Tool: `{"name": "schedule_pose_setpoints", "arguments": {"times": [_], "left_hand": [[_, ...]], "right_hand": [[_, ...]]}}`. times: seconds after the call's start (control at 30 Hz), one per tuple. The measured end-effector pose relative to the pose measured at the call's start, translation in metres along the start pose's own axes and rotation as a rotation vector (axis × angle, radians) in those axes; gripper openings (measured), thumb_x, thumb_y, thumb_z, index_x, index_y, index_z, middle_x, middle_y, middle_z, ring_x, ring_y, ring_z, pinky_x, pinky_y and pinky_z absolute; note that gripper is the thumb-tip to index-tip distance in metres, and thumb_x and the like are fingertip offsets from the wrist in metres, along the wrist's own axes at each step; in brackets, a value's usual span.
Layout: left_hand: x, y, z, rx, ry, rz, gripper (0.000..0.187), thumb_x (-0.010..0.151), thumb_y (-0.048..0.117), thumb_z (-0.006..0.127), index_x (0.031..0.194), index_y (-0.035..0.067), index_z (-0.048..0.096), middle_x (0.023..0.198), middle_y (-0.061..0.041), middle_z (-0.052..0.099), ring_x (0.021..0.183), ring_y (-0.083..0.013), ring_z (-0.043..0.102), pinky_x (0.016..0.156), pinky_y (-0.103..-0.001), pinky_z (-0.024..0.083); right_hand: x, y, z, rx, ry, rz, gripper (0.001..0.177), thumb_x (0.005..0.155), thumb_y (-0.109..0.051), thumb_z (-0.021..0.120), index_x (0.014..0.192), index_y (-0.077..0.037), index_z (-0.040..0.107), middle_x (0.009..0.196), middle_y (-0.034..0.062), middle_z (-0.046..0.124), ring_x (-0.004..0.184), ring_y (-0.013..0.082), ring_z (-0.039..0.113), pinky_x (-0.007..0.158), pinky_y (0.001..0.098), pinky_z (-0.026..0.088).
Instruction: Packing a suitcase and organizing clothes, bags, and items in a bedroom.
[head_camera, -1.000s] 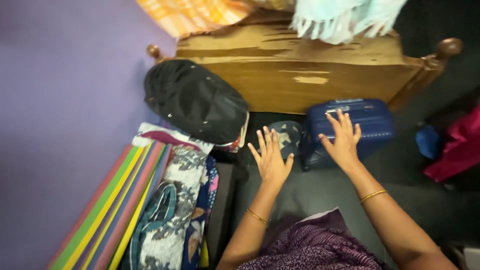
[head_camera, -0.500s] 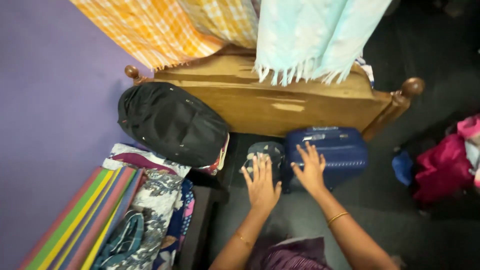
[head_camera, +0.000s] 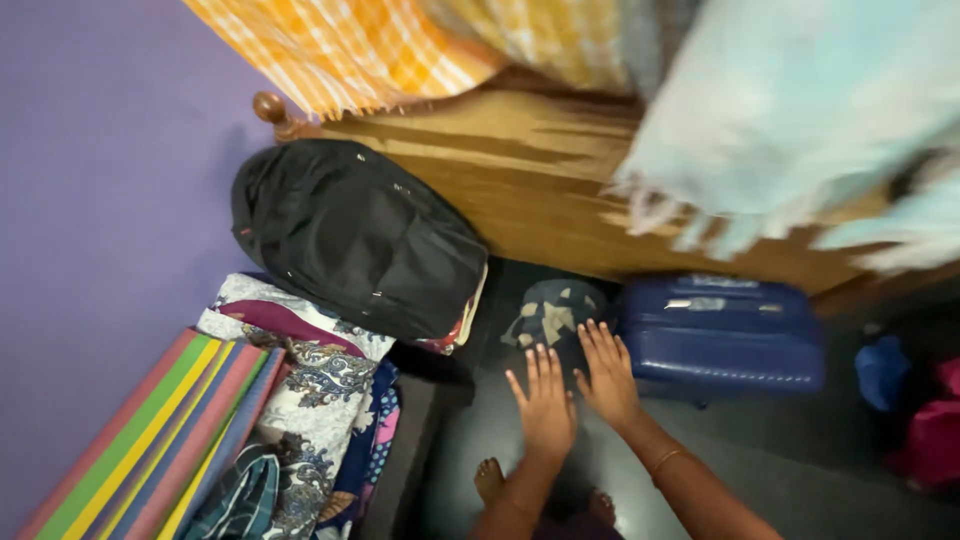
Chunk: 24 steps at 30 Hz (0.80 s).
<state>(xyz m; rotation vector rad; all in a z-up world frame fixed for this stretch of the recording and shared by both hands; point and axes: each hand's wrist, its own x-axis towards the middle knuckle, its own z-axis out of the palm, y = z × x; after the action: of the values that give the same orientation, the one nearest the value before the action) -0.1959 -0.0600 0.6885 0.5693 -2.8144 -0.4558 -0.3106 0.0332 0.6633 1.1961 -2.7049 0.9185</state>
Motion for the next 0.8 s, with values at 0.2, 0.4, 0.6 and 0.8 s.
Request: {"name": "schedule_pose_setpoints", "arguments": {"times": [0.2, 0.4, 0.6, 0.8], "left_hand": [[0.003, -0.063, 0.071, 0.010, -0.121, -0.033, 0.084, 0.085, 0.023, 0.061, 0.156, -0.005, 0.027, 0.166, -0.022, 0.022, 0.155, -0.0378, 0.014, 0.118, -0.068, 0.002], [0.003, -0.151, 0.195, 0.070, -0.119, -0.080, 0.084, 0.084, 0.024, 0.063, 0.158, 0.002, 0.031, 0.167, -0.019, 0.026, 0.156, -0.0340, 0.020, 0.122, -0.064, 0.007], [0.008, -0.211, 0.277, 0.074, -0.321, -0.173, 0.089, 0.082, 0.027, 0.069, 0.157, 0.003, 0.028, 0.167, -0.017, 0.023, 0.155, -0.0330, 0.018, 0.122, -0.063, 0.008], [0.018, -0.240, 0.345, -0.025, -0.271, -0.161, 0.088, 0.087, 0.035, 0.068, 0.158, 0.002, 0.029, 0.168, -0.017, 0.023, 0.155, -0.0330, 0.020, 0.122, -0.063, 0.009]], "right_hand": [[-0.001, 0.031, 0.104, -0.072, -0.295, 0.095, 0.089, 0.074, -0.017, 0.072, 0.153, -0.008, 0.032, 0.161, 0.0153, 0.032, 0.151, 0.0334, 0.024, 0.120, 0.0525, 0.021], [-0.024, 0.104, 0.253, -0.114, -0.385, 0.162, 0.086, 0.078, -0.020, 0.073, 0.154, -0.007, 0.034, 0.157, 0.0164, 0.037, 0.150, 0.0339, 0.027, 0.118, 0.0530, 0.025], [-0.026, 0.192, 0.381, -0.165, -0.590, 0.535, 0.088, 0.088, -0.033, 0.071, 0.162, -0.007, 0.029, 0.150, 0.0183, 0.048, 0.141, 0.0360, 0.046, 0.112, 0.0493, 0.042], [-0.002, 0.275, 0.444, 0.181, 0.101, 0.602, 0.094, 0.093, -0.046, 0.070, 0.165, -0.007, 0.023, 0.163, 0.0395, 0.017, 0.135, 0.0517, 0.046, 0.105, 0.0479, 0.047]]}}
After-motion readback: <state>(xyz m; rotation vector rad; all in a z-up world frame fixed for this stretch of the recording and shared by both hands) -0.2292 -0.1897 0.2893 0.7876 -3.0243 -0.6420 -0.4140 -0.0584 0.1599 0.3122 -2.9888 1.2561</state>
